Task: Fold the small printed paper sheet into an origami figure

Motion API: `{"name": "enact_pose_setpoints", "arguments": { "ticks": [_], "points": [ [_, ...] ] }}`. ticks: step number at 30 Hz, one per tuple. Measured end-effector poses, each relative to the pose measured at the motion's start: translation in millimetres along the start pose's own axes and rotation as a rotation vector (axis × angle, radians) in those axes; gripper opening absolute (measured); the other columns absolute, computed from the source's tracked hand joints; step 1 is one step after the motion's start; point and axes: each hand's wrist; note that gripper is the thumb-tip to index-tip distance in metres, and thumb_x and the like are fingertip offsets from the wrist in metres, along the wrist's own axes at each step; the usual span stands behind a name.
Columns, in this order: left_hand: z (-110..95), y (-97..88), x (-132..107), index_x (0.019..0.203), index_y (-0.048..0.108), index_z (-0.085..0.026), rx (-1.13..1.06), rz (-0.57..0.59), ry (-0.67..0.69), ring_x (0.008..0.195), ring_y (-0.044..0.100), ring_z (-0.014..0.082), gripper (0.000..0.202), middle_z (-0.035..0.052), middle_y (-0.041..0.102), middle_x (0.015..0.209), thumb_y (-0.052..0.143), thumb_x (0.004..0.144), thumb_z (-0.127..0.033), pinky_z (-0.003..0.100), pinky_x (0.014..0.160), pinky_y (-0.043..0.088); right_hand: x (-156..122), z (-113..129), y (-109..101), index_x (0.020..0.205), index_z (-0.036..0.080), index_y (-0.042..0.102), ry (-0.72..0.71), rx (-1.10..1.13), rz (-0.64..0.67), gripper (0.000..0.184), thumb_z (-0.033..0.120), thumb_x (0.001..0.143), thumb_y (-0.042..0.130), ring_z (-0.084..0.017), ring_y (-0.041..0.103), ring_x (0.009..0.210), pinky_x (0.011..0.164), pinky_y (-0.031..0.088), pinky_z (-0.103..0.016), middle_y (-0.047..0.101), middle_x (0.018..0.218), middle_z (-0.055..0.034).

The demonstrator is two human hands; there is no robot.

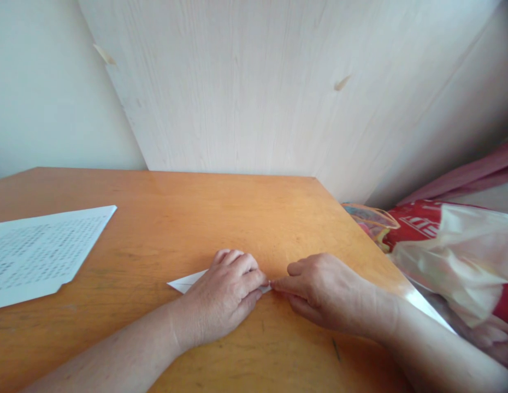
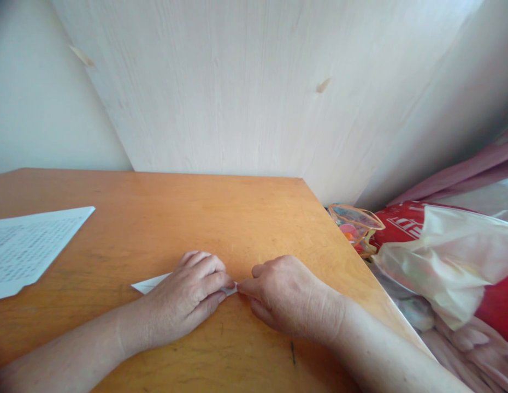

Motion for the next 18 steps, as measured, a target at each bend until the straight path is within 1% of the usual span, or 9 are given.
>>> {"name": "enact_pose_setpoints", "arguments": {
  "ticks": [5, 8, 12, 15, 18],
  "points": [
    [1, 1.4, 0, 0.105, 0.064, -0.023, 0.004, 0.006, -0.002, 0.095, 0.049, 0.023, 0.015, 0.0048, 0.058, 0.099, 0.05, 0.1, -0.024, 0.042, 0.087, 0.038, -3, -5, -2, 0.081, 0.019, 0.069, 0.026, 0.026, -0.011, 0.014, 0.017, 0.088, 0.057, -0.012, 0.05, 0.061, 0.059, 0.027, -0.029, 0.063, 0.072, -0.0004],
    [2, 1.9, 0, 0.108, 0.064, -0.024, -0.002, 0.003, 0.001, 0.096, 0.049, 0.023, 0.017, 0.0049, 0.057, 0.1, 0.05, 0.1, -0.022, 0.042, 0.087, 0.038, -3, -8, -2, 0.082, 0.018, 0.068, 0.046, 0.034, -0.037, 0.016, 0.016, 0.089, 0.054, -0.013, 0.053, 0.065, 0.06, 0.028, -0.03, 0.064, 0.074, -0.0013],
    [2, 2.2, 0, 0.108, 0.064, -0.025, -0.018, -0.015, 0.004, 0.095, 0.05, 0.0223, 0.017, 0.0046, 0.057, 0.1, 0.05, 0.101, -0.023, 0.042, 0.087, 0.038, -2, -7, -1, 0.082, 0.018, 0.066, 0.03, 0.072, -0.078, 0.017, 0.017, 0.091, 0.052, -0.014, 0.056, 0.068, 0.062, 0.031, -0.029, 0.066, 0.077, -0.0016],
    [1, 2.3, 0, 0.108, 0.064, -0.024, -0.011, -0.01, 0.002, 0.095, 0.05, 0.0226, 0.017, 0.0049, 0.058, 0.1, 0.048, 0.102, -0.026, 0.042, 0.087, 0.038, -3, 1, -5, 0.084, 0.019, 0.064, 0.021, 0.117, -0.035, 0.013, 0.018, 0.091, 0.053, -0.014, 0.059, 0.067, 0.062, 0.034, -0.028, 0.068, 0.078, -0.0016],
    [1, 1.7, 0, 0.111, 0.063, -0.025, -0.018, 0.006, -0.008, 0.097, 0.05, 0.0229, 0.018, 0.0044, 0.058, 0.102, 0.047, 0.102, -0.025, 0.042, 0.088, 0.038, -4, 13, -10, 0.09, 0.02, 0.066, 0.061, 0.143, 0.046, 0.012, 0.019, 0.088, 0.055, -0.016, 0.063, 0.066, 0.06, 0.037, -0.027, 0.071, 0.078, -0.0026]
  ]
}}
Point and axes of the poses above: each hand's wrist, its own x-axis towards the middle knuckle, its own y-axis out of the palm, z = x × y
